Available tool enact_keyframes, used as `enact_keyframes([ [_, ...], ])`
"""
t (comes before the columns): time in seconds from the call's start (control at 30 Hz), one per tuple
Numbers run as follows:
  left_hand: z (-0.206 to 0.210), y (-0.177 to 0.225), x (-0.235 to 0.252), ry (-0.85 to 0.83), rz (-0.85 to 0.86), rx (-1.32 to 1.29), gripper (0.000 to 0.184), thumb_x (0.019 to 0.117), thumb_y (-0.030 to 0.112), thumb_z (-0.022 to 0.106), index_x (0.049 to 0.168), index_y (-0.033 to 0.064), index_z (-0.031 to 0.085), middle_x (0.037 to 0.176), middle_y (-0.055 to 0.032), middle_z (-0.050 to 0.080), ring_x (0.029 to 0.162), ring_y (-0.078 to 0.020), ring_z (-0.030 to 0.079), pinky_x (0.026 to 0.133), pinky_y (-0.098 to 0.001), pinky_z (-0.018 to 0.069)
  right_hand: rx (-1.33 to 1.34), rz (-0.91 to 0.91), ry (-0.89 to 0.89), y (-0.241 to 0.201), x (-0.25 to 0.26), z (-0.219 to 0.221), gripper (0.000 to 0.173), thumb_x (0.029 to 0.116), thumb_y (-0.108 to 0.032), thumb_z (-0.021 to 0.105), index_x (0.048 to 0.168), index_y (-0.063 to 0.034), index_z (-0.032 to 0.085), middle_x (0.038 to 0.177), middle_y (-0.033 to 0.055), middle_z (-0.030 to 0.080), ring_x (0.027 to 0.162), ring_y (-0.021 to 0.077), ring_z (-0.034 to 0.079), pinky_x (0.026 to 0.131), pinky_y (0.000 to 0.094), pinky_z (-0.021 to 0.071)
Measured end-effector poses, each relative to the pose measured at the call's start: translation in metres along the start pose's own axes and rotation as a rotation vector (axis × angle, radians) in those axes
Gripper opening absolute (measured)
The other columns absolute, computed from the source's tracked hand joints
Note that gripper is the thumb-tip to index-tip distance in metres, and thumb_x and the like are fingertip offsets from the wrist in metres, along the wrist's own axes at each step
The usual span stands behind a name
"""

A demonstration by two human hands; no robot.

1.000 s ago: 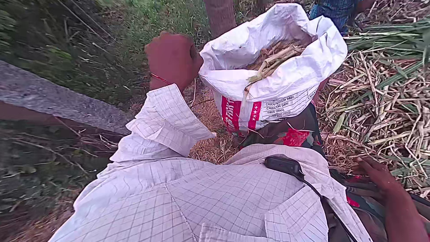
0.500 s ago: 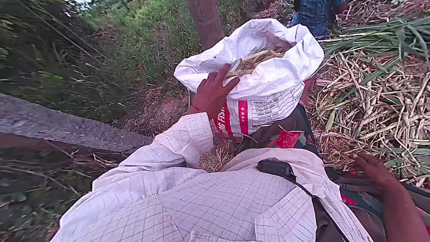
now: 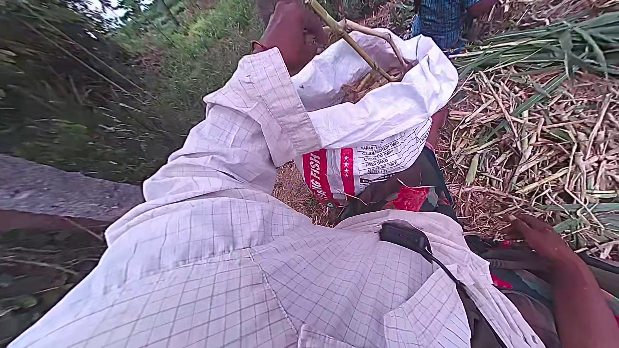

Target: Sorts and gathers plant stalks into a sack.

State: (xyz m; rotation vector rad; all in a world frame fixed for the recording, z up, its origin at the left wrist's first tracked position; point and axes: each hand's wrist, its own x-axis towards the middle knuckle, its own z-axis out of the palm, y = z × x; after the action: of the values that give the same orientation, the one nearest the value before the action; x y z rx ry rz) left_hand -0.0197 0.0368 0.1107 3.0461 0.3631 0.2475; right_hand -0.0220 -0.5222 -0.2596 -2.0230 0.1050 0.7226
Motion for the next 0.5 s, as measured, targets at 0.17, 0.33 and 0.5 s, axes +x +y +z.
enact_keyframes([
  [0.17,0.127,-0.093,0.005,0.023,0.106,0.027,0.026,0.0982,0.021,0.064,0.114,0.0018,0.071,0.124,-0.0250,0.067,0.123,-0.0448,0.061,0.107,-0.0642,0.0422,0.009,-0.013,-0.006,0.004,0.005,0.000,0.037,0.1123,-0.030,0.043,0.134,-0.0036,0.056,0.101,0.0161,0.071,0.081,0.0221,0.071,0.070,0.0398,0.0580],
  [0.33,0.129,0.007,-0.102,-0.598,-0.250,0.156,0.046,0.1047,0.023,0.058,0.147,0.0062,0.053,0.145,-0.0241,0.056,0.137,-0.0415,0.050,0.112,-0.0611,0.0367,0.010,-0.006,-0.020,0.003,0.008,-0.001,0.037,0.1123,-0.029,0.043,0.135,-0.0023,0.054,0.100,0.0153,0.070,0.080,0.0204,0.070,0.069,0.0373,0.0571],
  [0.5,0.104,-0.029,-0.127,-0.637,-0.243,0.162,0.039,0.1072,0.020,0.054,0.139,-0.0016,0.058,0.146,-0.0248,0.054,0.143,-0.0389,0.044,0.120,-0.0526,0.0292,-0.023,0.024,-0.045,0.001,0.018,0.005,0.040,0.1124,-0.032,0.043,0.137,-0.0026,0.054,0.101,0.0158,0.070,0.080,0.0209,0.070,0.069,0.0380,0.0569],
])
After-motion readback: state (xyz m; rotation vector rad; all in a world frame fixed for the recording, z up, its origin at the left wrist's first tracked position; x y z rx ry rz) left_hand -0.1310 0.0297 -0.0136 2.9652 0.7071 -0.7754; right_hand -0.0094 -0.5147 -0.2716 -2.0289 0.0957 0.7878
